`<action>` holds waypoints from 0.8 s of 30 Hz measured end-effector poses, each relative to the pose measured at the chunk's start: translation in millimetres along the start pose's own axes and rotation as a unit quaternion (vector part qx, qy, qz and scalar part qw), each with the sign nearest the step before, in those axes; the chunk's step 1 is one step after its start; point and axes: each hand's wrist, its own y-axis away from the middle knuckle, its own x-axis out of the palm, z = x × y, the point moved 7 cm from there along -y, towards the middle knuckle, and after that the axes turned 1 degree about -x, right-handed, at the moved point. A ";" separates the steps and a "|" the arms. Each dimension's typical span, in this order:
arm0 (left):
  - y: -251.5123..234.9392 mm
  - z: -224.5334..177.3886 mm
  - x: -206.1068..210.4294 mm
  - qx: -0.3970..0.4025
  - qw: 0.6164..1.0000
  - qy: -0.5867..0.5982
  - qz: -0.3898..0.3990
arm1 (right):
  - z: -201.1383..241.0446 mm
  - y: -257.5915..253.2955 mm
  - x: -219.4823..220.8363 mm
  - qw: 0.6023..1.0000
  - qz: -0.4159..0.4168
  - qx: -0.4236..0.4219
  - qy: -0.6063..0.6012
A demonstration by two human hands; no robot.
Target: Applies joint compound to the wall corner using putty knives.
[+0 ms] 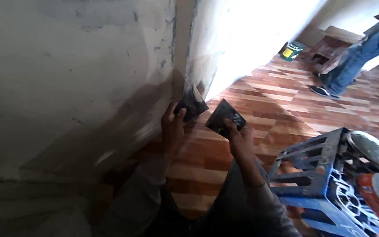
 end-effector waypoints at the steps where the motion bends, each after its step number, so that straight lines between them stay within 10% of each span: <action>1: 2.4 -4.9 1.2 0.014 1.000 -0.003 0.002 | -0.9 -4.5 12.0 1.000 0.003 0.014 -0.014; 15: 8.9 -8.7 -12.6 -0.033 0.927 -0.302 0.220 | -7.5 -29.5 86.2 0.943 0.048 0.192 -0.267; 24: 0.7 25.8 -37.5 -0.161 0.932 -0.285 0.156 | 33.9 -199.2 18.7 0.979 -0.140 -0.141 0.044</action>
